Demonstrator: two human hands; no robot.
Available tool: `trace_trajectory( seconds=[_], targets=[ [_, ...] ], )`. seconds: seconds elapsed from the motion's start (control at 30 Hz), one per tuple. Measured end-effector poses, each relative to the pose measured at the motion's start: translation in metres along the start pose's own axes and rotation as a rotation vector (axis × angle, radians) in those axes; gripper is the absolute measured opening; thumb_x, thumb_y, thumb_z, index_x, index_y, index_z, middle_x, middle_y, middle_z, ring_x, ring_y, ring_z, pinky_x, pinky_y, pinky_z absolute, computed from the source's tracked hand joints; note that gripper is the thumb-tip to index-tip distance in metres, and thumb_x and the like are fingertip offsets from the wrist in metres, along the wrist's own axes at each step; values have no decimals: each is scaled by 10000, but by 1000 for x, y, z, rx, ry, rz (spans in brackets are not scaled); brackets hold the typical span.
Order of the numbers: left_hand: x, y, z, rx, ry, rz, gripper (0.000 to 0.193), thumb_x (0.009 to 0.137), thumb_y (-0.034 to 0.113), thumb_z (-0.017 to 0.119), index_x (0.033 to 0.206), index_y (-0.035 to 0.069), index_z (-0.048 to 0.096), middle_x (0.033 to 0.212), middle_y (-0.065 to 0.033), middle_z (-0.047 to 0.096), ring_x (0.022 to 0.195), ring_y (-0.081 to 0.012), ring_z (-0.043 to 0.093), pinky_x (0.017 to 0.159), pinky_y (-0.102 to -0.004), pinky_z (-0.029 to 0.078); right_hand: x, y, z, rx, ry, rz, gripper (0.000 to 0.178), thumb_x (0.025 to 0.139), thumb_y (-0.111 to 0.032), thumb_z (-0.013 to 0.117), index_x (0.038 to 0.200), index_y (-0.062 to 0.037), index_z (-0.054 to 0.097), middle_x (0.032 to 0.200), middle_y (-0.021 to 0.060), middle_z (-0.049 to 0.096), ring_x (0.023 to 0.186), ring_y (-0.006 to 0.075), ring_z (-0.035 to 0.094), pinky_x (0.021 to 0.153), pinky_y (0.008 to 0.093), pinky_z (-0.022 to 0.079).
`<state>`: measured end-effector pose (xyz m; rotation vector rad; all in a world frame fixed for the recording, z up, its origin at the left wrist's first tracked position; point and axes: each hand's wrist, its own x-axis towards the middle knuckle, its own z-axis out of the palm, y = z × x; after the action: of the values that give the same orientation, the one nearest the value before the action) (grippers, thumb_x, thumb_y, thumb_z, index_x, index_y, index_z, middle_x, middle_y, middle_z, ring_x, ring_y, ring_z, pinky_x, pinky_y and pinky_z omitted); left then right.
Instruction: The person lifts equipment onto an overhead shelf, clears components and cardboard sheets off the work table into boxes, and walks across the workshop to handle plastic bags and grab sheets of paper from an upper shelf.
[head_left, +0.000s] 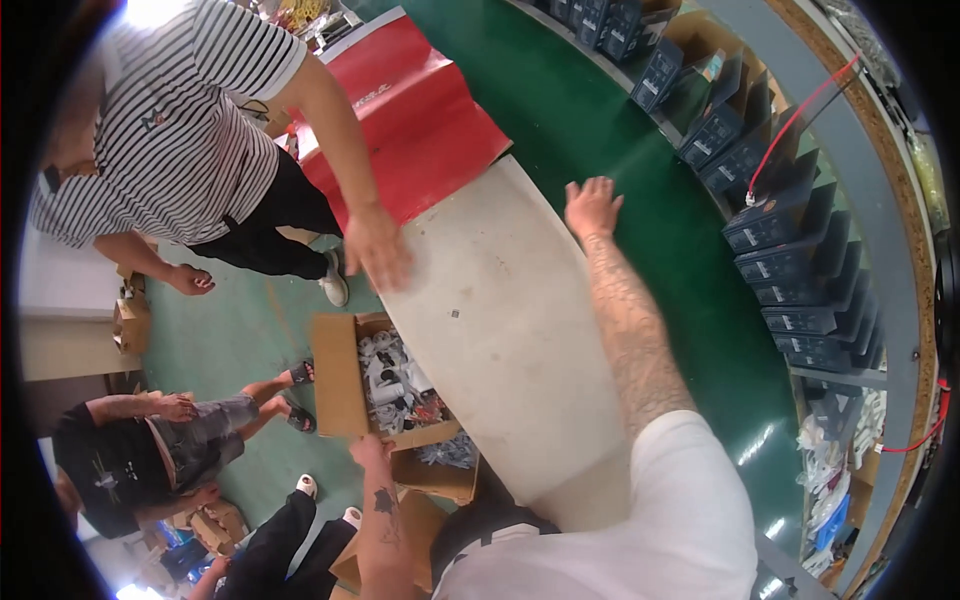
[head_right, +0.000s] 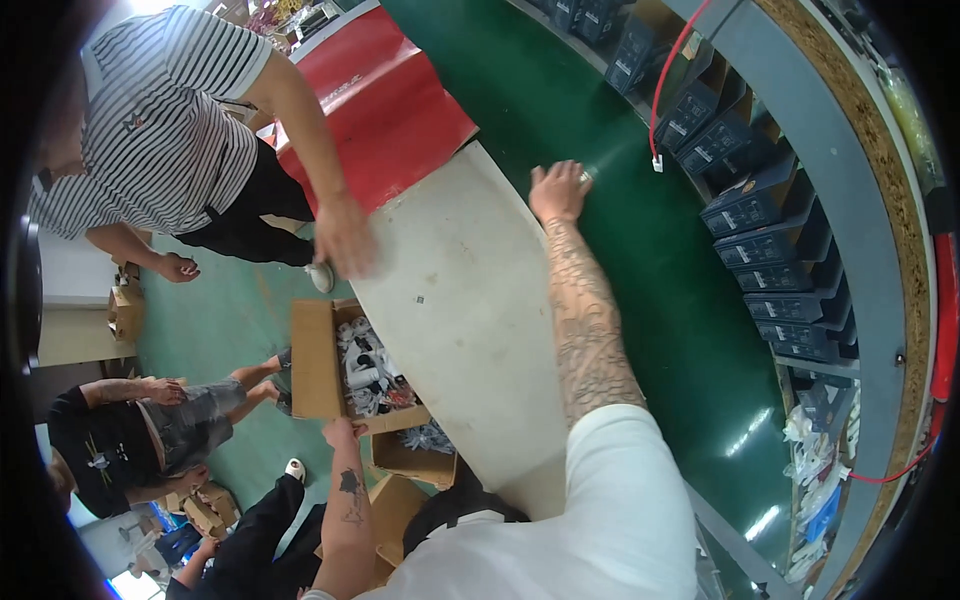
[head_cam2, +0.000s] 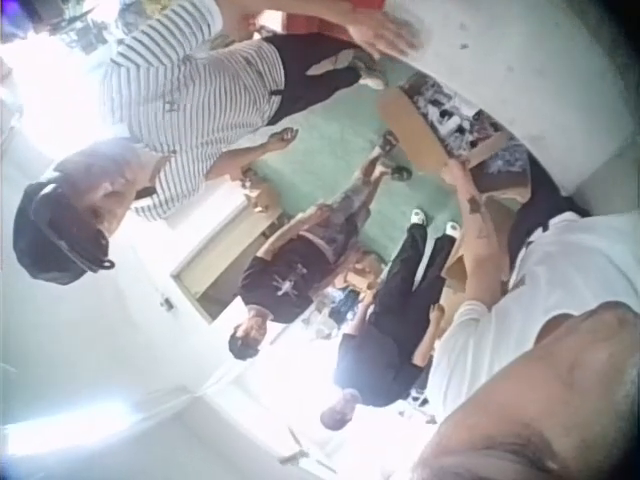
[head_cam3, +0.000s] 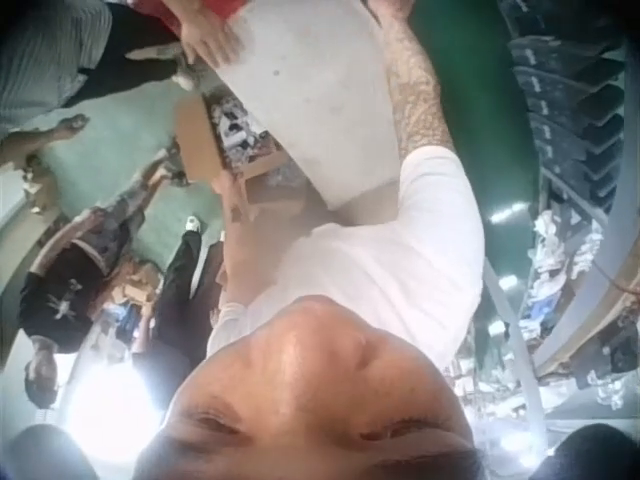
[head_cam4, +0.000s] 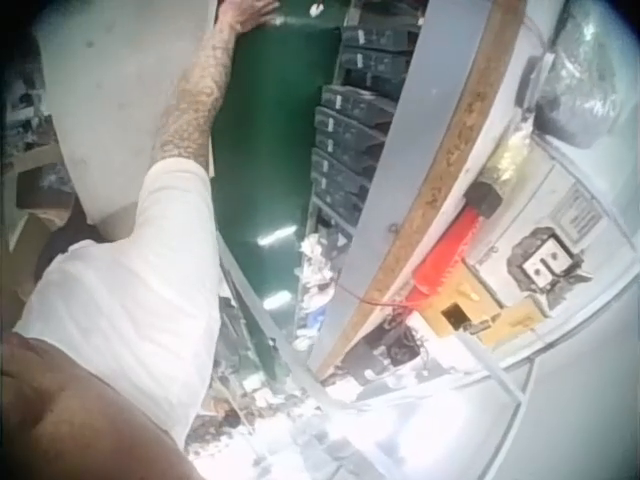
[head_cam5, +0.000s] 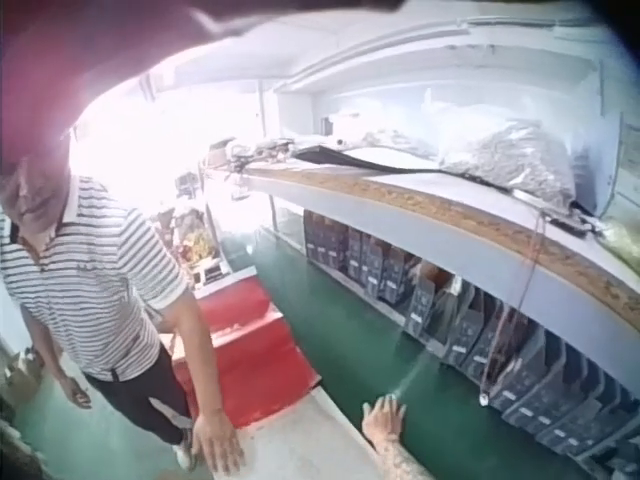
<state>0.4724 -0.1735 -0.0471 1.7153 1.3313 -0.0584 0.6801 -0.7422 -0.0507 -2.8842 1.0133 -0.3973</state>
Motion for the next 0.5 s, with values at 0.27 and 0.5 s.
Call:
trace_trajectory(
  seconds=[0.27, 0.5],
  targets=[
    [22, -37, -44, 188, 9, 91, 253, 760, 15, 511, 943, -103, 641, 841, -196, 653, 530, -284, 656, 406, -360, 543, -122, -47, -33, 479, 20, -581, 484, 894, -304, 521, 1243, 31, 536, 1342, 207, 500, 1306, 355, 407, 1068, 527, 312],
    [12, -73, -88, 159, -38, 92, 268, 749, 7, 509, 955, -103, 640, 799, -205, 650, 537, -285, 664, 411, -360, 533, -181, -29, -52, 370, -169, -815, 494, 896, -293, 517, 1290, 3, 486, 1384, 192, 451, 1324, 314, 380, 1108, 520, 259]
  ],
)
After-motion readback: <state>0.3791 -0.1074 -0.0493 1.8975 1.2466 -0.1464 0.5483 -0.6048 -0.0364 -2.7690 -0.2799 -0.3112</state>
